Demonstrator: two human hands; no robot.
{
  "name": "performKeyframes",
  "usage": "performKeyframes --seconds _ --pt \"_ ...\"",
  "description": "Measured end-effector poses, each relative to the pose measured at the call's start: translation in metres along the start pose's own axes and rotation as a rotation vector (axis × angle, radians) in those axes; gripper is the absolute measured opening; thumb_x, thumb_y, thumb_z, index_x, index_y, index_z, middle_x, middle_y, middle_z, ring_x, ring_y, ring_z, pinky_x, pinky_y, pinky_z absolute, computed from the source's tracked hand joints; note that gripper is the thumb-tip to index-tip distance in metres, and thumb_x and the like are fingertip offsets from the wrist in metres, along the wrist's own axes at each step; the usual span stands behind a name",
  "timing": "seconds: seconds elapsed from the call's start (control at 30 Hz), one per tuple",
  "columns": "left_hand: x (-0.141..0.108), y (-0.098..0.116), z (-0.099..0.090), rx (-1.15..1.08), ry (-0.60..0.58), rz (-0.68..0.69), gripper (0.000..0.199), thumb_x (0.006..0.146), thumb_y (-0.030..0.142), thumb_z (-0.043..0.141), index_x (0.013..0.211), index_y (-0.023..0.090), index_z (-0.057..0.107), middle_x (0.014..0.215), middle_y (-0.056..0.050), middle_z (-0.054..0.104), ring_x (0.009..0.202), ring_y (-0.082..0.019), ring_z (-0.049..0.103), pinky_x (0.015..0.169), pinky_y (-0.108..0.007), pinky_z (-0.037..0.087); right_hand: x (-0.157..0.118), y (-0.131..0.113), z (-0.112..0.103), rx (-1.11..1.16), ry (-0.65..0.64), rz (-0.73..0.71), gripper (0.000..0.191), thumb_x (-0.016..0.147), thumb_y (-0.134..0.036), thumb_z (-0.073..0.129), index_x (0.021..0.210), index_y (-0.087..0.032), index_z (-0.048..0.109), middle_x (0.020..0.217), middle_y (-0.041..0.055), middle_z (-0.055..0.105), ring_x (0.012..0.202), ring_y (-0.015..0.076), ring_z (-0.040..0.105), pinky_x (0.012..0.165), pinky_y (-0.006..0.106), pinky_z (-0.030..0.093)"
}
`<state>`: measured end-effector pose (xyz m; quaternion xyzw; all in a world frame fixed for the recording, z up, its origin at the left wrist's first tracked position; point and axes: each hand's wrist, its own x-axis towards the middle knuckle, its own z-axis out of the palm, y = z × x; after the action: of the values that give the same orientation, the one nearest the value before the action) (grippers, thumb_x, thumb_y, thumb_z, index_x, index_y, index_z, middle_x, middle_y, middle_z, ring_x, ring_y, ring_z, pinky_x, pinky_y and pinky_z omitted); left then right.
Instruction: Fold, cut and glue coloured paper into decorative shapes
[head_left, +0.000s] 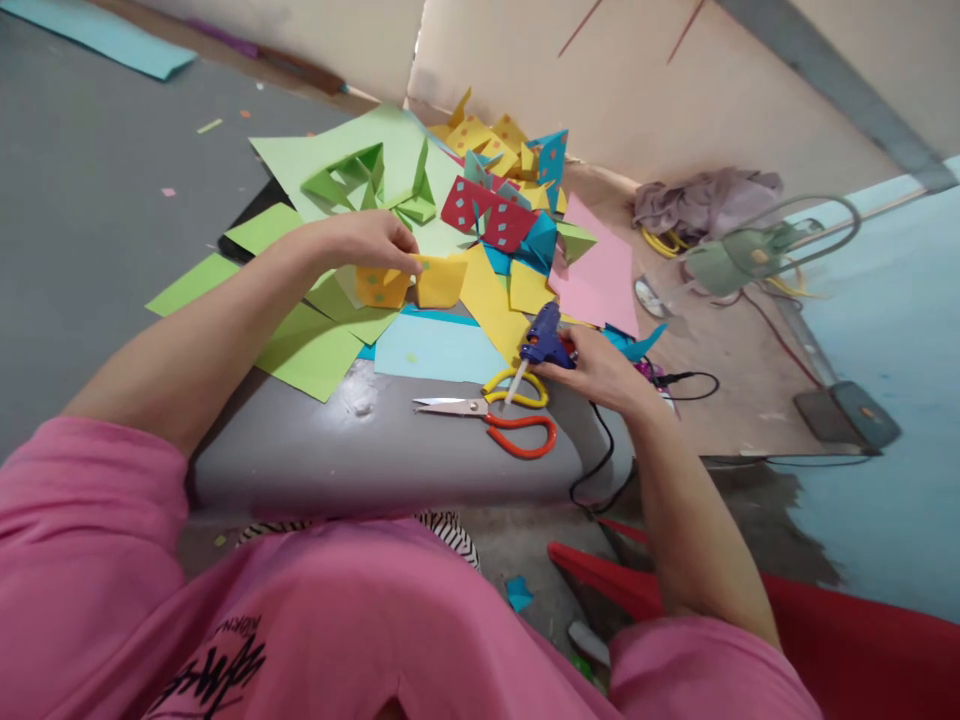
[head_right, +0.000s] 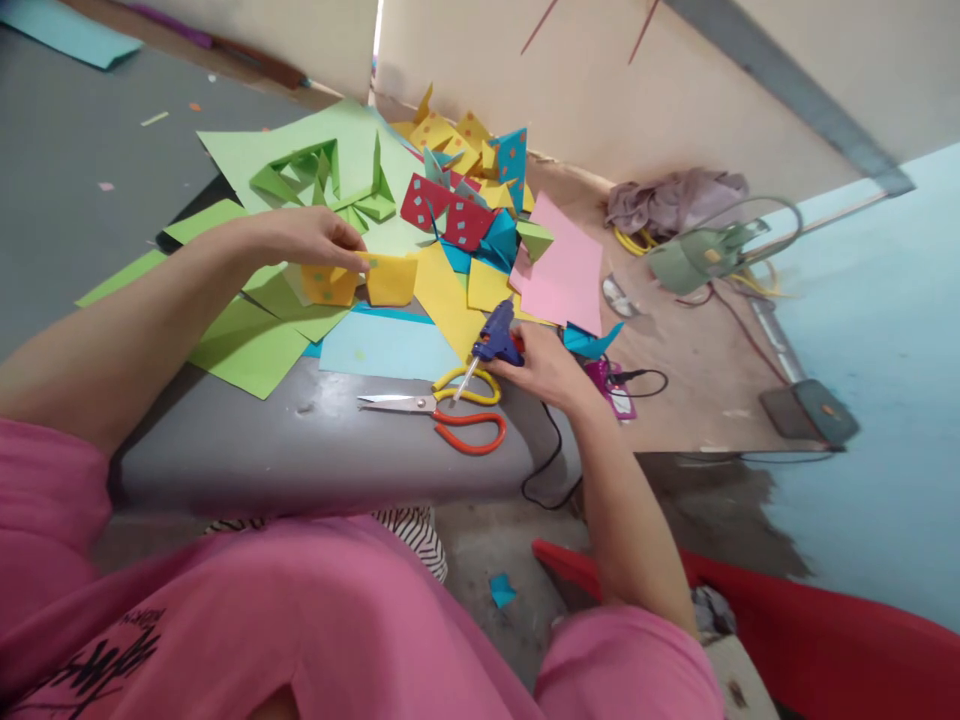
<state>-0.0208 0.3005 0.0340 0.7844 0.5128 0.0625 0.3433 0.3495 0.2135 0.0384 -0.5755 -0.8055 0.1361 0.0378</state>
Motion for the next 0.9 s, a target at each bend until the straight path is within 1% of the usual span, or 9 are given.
performKeyframes --seconds 0.1,0.2,0.27,0.3,0.37,0.47,0.57,0.73,0.9 --pt "0.001 -0.001 0.001 -0.016 0.010 -0.007 0.053 0.073 0.057 0.060 0.110 0.024 0.078 0.094 -0.003 0.073 0.088 -0.022 0.061 0.076 -0.029 0.042 -0.008 0.010 -0.017 -0.182 -0.132 0.054 0.043 0.074 -0.062 0.073 0.079 -0.021 0.062 0.075 0.0074 0.063 0.071 0.0254 0.054 0.066 0.036 0.038" --pt "0.000 0.000 0.001 -0.004 0.019 -0.021 0.051 0.073 0.056 0.061 0.109 0.025 0.078 0.093 -0.002 0.073 0.087 -0.021 0.061 0.076 -0.029 0.042 -0.009 -0.017 -0.022 -0.240 0.002 -0.014 0.035 0.082 -0.055 0.069 0.086 -0.020 0.069 0.088 0.0135 0.068 0.088 0.0319 0.059 0.080 0.043 0.042" --pt "0.000 0.000 0.001 0.007 0.028 -0.021 0.050 0.073 0.056 0.061 0.108 0.025 0.078 0.093 -0.002 0.073 0.086 -0.020 0.060 0.074 -0.029 0.041 -0.002 -0.054 -0.011 -0.104 0.093 -0.122 0.024 0.093 -0.043 0.061 0.089 -0.021 0.070 0.093 0.0125 0.069 0.094 0.0294 0.059 0.086 0.042 0.042" --pt "0.001 0.000 0.002 0.012 0.033 -0.016 0.050 0.073 0.056 0.061 0.108 0.025 0.078 0.092 -0.002 0.072 0.085 -0.020 0.060 0.073 -0.029 0.041 0.003 -0.076 -0.001 -0.002 0.083 -0.180 0.021 0.095 -0.038 0.059 0.088 -0.021 0.070 0.093 0.0105 0.069 0.093 0.0267 0.060 0.086 0.039 0.042" --pt "0.001 -0.001 0.002 0.022 0.036 -0.002 0.051 0.073 0.057 0.060 0.109 0.026 0.078 0.090 -0.002 0.072 0.085 -0.020 0.059 0.073 -0.028 0.040 0.015 -0.114 0.022 0.130 -0.042 -0.296 0.014 0.095 -0.031 0.062 0.091 -0.021 0.070 0.095 0.0081 0.069 0.093 0.0231 0.060 0.085 0.034 0.042" --pt "0.003 -0.003 0.002 0.025 0.021 0.006 0.054 0.074 0.057 0.059 0.114 0.026 0.077 0.092 -0.002 0.072 0.090 -0.022 0.060 0.075 -0.029 0.040 0.029 -0.148 0.053 0.163 -0.060 -0.290 0.009 0.093 -0.026 0.064 0.095 -0.020 0.069 0.096 0.0074 0.067 0.092 0.0217 0.058 0.083 0.032 0.041" --pt "0.003 -0.003 0.002 0.013 0.005 0.003 0.055 0.075 0.056 0.058 0.117 0.027 0.076 0.096 -0.002 0.073 0.095 -0.024 0.060 0.077 -0.030 0.040 0.032 -0.155 0.064 0.172 -0.063 -0.237 0.006 0.092 -0.022 0.064 0.095 -0.020 0.069 0.095 0.0064 0.064 0.088 0.0199 0.057 0.079 0.030 0.040" --pt "0.003 -0.001 0.002 -0.002 0.010 -0.021 0.053 0.074 0.053 0.060 0.115 0.025 0.077 0.096 -0.003 0.072 0.093 -0.025 0.061 0.077 -0.031 0.041 0.034 -0.154 0.059 0.217 -0.123 -0.167 0.006 0.090 -0.018 0.063 0.083 -0.019 0.064 0.086 0.0034 0.062 0.077 0.0158 0.054 0.073 0.028 0.038" --pt "0.001 0.003 0.001 -0.011 -0.002 -0.013 0.051 0.073 0.052 0.061 0.111 0.023 0.078 0.094 -0.005 0.072 0.091 -0.024 0.062 0.075 -0.031 0.042 0.036 -0.152 0.055 0.306 -0.138 -0.128 0.008 0.087 -0.021 0.062 0.079 -0.019 0.059 0.080 0.0004 0.061 0.071 0.0137 0.051 0.070 0.028 0.037"
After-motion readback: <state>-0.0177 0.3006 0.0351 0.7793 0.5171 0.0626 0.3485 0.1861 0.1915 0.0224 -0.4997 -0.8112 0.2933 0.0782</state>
